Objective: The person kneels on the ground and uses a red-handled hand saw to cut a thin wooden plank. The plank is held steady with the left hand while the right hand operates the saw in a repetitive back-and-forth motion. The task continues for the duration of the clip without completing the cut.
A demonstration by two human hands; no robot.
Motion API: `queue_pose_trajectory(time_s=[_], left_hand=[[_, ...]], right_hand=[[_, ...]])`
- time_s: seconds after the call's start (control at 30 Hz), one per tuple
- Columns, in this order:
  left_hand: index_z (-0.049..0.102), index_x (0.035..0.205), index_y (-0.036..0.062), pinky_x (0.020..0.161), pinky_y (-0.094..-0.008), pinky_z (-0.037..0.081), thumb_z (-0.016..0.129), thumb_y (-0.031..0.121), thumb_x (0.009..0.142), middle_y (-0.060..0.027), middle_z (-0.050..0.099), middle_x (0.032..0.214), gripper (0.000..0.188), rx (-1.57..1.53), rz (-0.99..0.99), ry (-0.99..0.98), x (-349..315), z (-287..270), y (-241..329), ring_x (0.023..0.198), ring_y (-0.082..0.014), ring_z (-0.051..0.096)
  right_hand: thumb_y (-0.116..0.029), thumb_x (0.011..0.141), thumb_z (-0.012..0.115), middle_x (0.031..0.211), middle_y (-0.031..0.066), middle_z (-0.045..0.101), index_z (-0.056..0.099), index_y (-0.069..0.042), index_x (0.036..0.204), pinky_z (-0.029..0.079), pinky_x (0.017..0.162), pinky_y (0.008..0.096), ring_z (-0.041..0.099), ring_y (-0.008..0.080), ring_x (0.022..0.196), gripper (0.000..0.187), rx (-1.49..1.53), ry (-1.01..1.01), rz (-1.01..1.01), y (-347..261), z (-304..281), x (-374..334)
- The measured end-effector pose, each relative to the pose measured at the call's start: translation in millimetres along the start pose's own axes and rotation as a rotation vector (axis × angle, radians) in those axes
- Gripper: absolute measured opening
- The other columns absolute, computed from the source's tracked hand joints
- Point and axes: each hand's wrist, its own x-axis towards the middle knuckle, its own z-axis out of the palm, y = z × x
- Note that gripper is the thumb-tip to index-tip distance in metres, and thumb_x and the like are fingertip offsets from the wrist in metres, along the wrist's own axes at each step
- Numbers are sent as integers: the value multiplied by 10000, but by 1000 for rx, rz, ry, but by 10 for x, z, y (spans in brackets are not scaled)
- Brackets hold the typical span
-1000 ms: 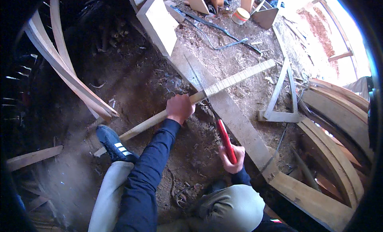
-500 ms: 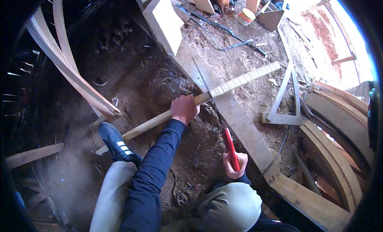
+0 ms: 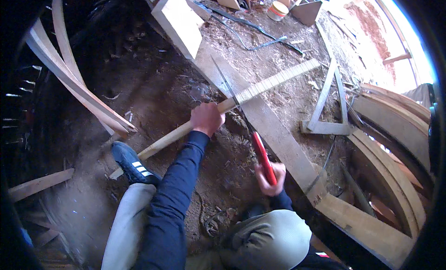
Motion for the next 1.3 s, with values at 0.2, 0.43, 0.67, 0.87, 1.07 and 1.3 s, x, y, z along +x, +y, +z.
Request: queue_pose_trajectory(time_s=[0.2,0.43,0.67,0.87,1.07,1.3], left_hand=[[725,782,93,706,-439,570,701,333,730,-174,692,767,246,39,33,35,65,-50,21,745,-351,696],[720,776,91,695,-439,568,710,367,715,-166,692,772,283,36,12,12,42,36,-17,731,-345,694],[712,752,94,673,-447,566,715,368,707,-158,689,758,278,15,40,53,14,21,76,710,-336,693],[719,780,91,670,-461,564,701,373,720,-170,689,759,289,11,25,6,5,25,-63,708,-345,692],[718,779,104,678,-444,565,705,342,724,-157,690,748,244,-5,29,4,-10,17,17,707,-336,694],[699,835,98,655,-478,557,663,361,744,-169,688,786,280,15,36,-31,-8,46,-133,729,-361,686]], right_hand=[[-46,782,649,483,48,401,531,-58,612,347,428,288,435,108,402,208,88,-20,53,103,15,-266],[-94,791,680,476,62,410,518,-38,643,349,424,295,407,129,391,227,30,99,-44,154,228,367],[-69,773,660,471,24,430,561,-54,643,368,425,278,438,116,385,163,36,48,-30,189,69,-149],[-81,776,663,492,67,417,549,-50,660,373,442,303,441,177,387,166,31,14,-7,-13,124,97],[-64,776,651,446,42,411,522,-57,599,369,412,305,422,160,352,219,37,5,-16,38,-21,-194],[-85,797,669,505,43,420,500,-41,631,350,446,295,428,113,436,241,31,-2,-34,160,247,89]])
